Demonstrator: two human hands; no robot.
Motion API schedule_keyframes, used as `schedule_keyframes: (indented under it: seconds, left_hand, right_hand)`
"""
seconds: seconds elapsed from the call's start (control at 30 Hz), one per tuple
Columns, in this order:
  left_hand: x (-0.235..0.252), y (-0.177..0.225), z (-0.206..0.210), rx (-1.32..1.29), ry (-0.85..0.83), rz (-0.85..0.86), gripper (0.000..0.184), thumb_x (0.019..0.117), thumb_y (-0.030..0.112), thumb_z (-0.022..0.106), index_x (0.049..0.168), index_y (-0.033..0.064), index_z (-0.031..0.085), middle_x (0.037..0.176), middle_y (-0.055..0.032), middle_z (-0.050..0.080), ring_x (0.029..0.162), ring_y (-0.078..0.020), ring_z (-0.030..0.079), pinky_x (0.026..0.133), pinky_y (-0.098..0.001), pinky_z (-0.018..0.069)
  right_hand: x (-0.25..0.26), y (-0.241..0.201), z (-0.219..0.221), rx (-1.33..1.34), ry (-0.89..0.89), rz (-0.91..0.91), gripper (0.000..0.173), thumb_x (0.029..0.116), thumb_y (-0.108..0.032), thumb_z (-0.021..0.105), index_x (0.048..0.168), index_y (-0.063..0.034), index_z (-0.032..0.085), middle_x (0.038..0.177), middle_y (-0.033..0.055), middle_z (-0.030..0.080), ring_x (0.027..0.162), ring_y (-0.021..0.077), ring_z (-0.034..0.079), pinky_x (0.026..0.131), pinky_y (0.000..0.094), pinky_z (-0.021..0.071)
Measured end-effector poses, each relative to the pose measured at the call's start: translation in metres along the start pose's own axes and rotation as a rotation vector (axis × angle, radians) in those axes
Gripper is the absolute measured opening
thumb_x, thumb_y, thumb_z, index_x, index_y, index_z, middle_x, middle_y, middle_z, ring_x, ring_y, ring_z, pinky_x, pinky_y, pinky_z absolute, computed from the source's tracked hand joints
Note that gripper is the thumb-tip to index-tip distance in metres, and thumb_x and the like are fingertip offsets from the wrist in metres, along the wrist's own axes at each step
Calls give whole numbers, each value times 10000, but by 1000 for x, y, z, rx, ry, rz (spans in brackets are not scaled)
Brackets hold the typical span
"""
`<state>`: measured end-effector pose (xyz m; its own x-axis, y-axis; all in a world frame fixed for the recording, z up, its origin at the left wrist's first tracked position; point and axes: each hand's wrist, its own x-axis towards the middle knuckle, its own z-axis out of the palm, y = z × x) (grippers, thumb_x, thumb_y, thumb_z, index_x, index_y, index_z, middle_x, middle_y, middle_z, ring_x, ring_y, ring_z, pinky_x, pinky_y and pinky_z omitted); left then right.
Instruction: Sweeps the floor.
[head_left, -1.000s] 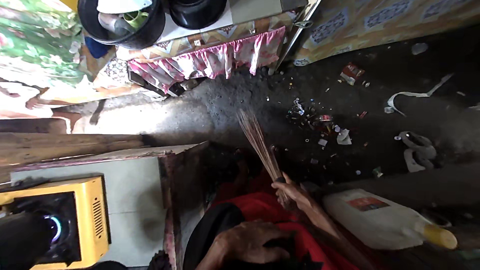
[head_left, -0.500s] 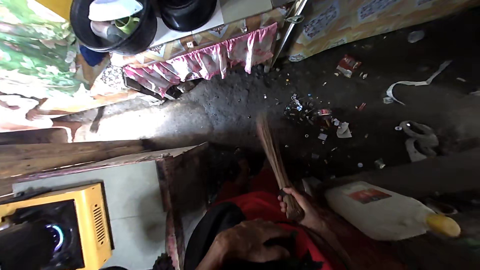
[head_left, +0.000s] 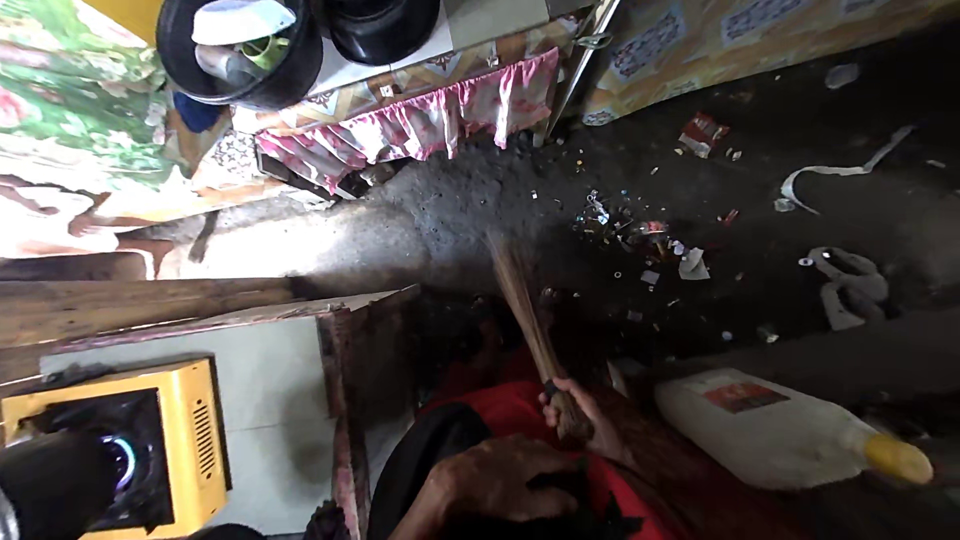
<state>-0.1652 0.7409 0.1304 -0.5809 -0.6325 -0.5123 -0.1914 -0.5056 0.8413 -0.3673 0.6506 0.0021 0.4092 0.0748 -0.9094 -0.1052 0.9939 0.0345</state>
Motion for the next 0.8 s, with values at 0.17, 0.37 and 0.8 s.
schedule_keyframes:
  seconds: [0.17, 0.37, 0.8]
  left_hand:
    - [1, 1, 3, 35, 5, 34, 423, 1057, 297, 547, 1404, 61, 599, 1402, -159, 610, 1345, -299, 542, 1156, -482, 386]
    - [-5, -4, 2, 20, 6, -32, 433, 1064, 343, 528, 1417, 102, 596, 1436, -134, 590, 1379, -284, 511, 1176, -478, 363]
    - [-1, -1, 2, 31, 3, 30, 428, 1060, 310, 538, 1422, 88, 596, 1415, -154, 605, 1364, -300, 528, 1170, -490, 370]
  right_hand:
    - [37, -31, -11, 29, 54, -15, 312, 1087, -285, 370, 1082, -37, 560, 820, 94, 661, 527, 121, 613, 460, 230, 536]
    - [51, -52, -8, 184, 222, -340, 214, 1078, -217, 401, 1145, -44, 507, 791, 93, 633, 520, 128, 612, 456, 245, 542]
    - [54, -66, -12, -107, 299, -180, 240, 1060, -218, 472, 1272, -112, 512, 794, 86, 628, 542, 131, 600, 460, 252, 519]
